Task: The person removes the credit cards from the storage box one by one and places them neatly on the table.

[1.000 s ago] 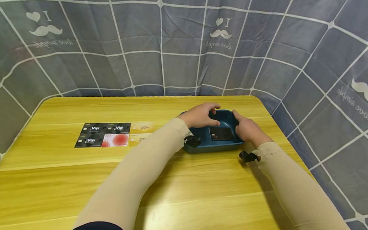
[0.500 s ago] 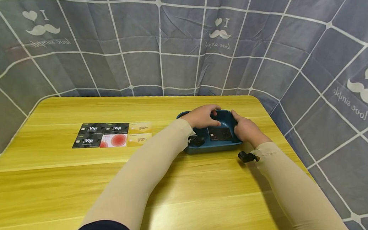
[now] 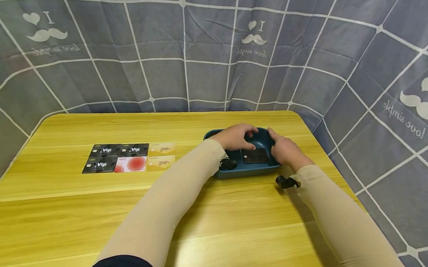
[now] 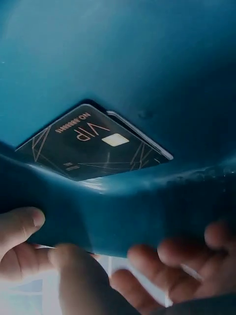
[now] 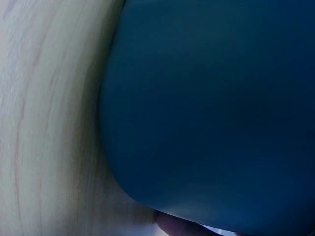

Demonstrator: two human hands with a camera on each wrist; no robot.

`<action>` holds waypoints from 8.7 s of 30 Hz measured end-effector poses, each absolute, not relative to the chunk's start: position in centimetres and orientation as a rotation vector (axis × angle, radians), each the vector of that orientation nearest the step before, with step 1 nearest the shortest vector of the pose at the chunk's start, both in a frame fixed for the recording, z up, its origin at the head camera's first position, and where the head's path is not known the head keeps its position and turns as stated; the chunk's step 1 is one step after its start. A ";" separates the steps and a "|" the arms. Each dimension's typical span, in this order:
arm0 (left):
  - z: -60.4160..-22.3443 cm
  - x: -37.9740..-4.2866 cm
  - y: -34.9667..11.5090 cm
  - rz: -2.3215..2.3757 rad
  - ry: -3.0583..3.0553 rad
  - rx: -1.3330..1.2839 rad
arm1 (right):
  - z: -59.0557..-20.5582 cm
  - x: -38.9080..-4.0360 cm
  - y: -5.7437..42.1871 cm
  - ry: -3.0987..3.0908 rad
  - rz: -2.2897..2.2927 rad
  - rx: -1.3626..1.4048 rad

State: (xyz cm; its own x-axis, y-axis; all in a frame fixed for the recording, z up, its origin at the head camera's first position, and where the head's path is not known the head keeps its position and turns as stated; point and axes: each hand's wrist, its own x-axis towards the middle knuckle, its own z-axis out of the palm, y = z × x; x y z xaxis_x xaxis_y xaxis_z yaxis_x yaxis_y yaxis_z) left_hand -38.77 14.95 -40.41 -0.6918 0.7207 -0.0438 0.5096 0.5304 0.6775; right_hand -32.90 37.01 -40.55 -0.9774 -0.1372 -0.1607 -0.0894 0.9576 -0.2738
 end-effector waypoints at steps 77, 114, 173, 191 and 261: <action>-41.4 -37.1 15.6 0.442 2.539 0.923 | -40.3 -32.7 36.7 2.900 -0.391 -0.102; -41.4 -37.4 15.3 0.639 2.524 0.965 | -40.3 -32.7 36.9 2.902 -0.383 -0.134; -40.7 -37.4 15.1 0.729 2.591 0.889 | -39.8 -32.8 36.7 2.875 -0.399 -0.131; -36.4 -36.4 12.2 0.729 2.691 0.939 | -39.7 -32.5 37.3 2.907 -0.437 -0.137; -39.1 -20.8 -25.9 0.731 2.859 0.447 | -41.3 -32.2 38.0 2.811 -0.893 -0.029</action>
State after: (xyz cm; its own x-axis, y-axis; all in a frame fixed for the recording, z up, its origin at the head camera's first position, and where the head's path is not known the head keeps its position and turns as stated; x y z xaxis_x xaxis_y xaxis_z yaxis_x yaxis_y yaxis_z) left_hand -20.82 -25.91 -39.12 -0.9433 0.3231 -0.0767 0.2467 0.8364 0.4894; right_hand -32.15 38.01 -41.27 -0.9814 -0.0763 -0.1764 0.0394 0.8183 -0.5734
